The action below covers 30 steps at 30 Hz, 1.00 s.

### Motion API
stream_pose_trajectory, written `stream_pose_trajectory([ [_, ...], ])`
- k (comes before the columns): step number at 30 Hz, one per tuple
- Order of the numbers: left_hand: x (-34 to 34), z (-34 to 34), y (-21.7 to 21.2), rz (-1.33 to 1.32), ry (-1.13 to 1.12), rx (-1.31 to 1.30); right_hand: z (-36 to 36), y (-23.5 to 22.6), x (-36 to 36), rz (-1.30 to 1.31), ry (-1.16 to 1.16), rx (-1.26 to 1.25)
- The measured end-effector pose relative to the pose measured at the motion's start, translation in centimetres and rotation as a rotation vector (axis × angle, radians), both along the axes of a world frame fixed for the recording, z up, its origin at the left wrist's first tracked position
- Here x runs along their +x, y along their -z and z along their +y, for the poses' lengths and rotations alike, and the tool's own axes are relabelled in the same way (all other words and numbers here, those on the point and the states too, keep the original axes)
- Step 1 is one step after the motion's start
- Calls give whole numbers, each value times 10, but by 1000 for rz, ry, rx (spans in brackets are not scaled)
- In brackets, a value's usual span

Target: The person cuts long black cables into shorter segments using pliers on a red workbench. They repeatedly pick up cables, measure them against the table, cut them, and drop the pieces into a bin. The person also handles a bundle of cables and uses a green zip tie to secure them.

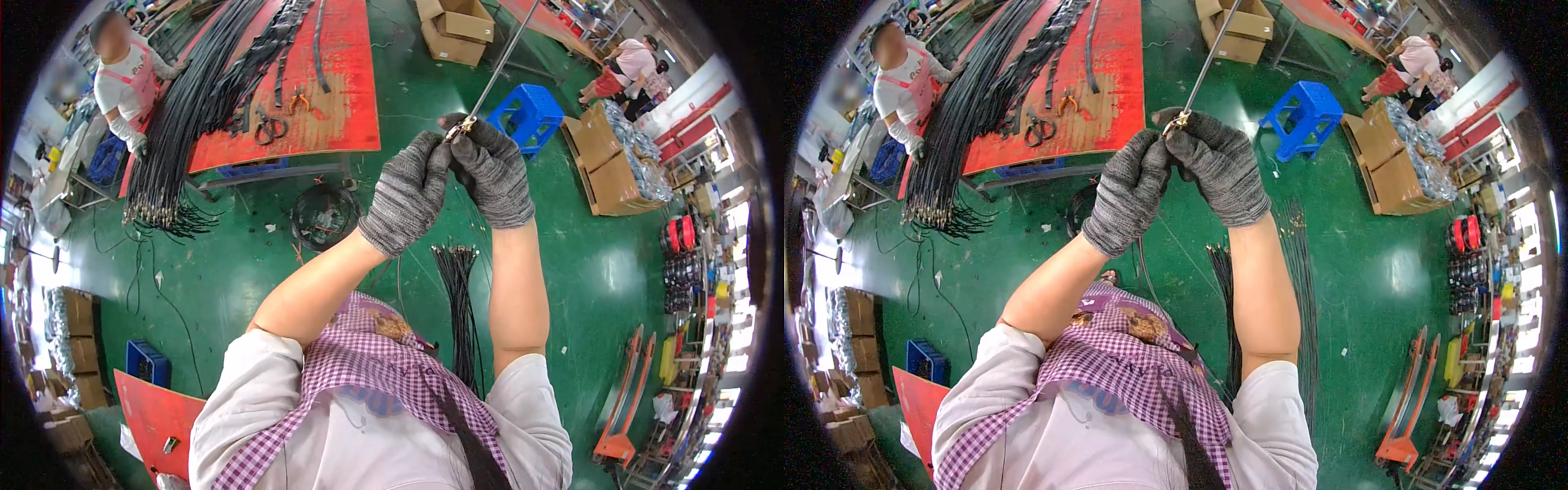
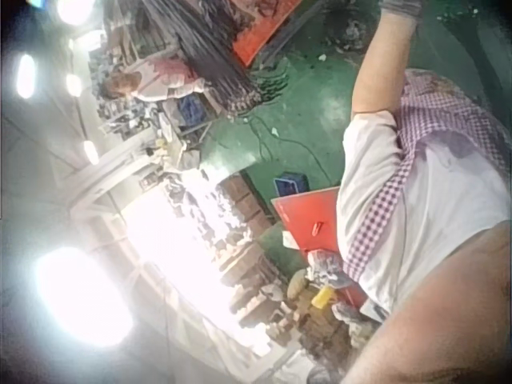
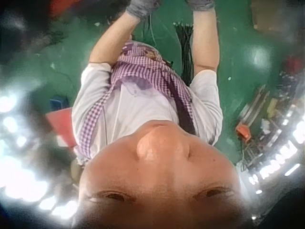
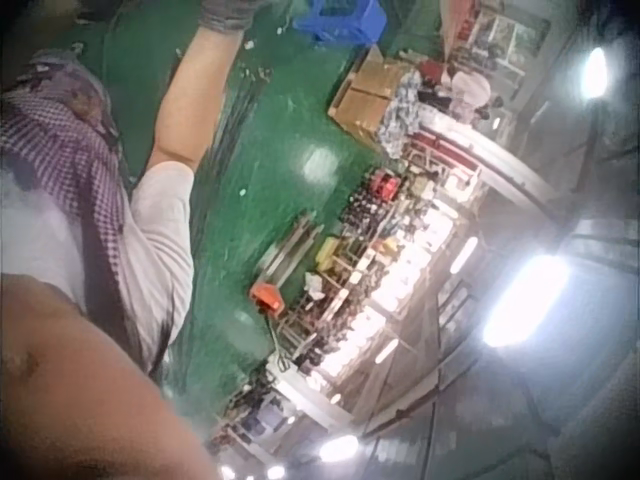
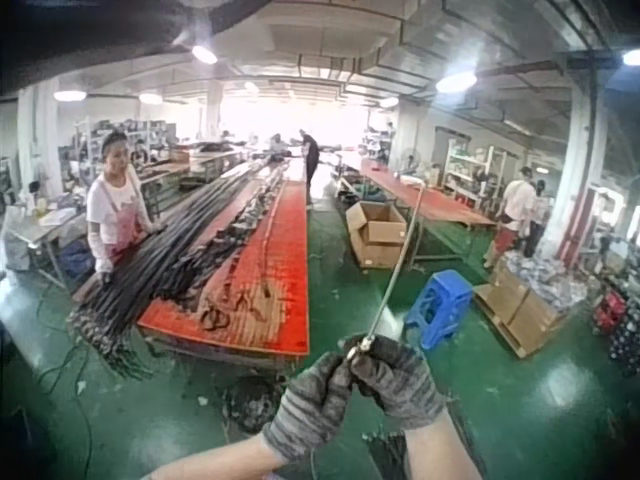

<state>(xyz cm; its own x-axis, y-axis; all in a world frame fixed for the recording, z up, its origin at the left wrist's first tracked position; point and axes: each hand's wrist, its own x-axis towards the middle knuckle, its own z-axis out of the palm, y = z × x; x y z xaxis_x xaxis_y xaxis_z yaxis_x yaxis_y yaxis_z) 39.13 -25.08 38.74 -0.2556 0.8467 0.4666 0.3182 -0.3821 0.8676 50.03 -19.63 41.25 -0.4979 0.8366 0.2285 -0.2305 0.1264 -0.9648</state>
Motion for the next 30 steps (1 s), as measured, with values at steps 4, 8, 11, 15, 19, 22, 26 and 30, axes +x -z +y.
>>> stream_pose_trajectory([
  [4, -20, 10, 12, -69, 35, -78, 9, -1, -16, -119, -30, 20],
  [8, -43, 21, 20, -331, 164, -204, 26, 14, -40, -151, -35, -24],
  [11, -66, 34, 30, -450, 186, -253, 39, 19, -66, -228, -40, 51],
  [15, -115, 62, 52, -428, 175, -290, 65, 27, -115, -319, -45, 88],
  [19, -171, 104, 90, -448, 137, -306, 104, 58, -179, -431, 24, 86],
  [22, -223, 131, 131, -66, 90, -407, 144, 117, -223, -436, 34, 18],
  [26, -284, 153, 255, 1255, -240, -164, 164, 202, -286, -301, -92, -396],
  [30, -323, 154, 278, 2417, -1026, 415, 162, 227, -324, -71, -125, -793],
])
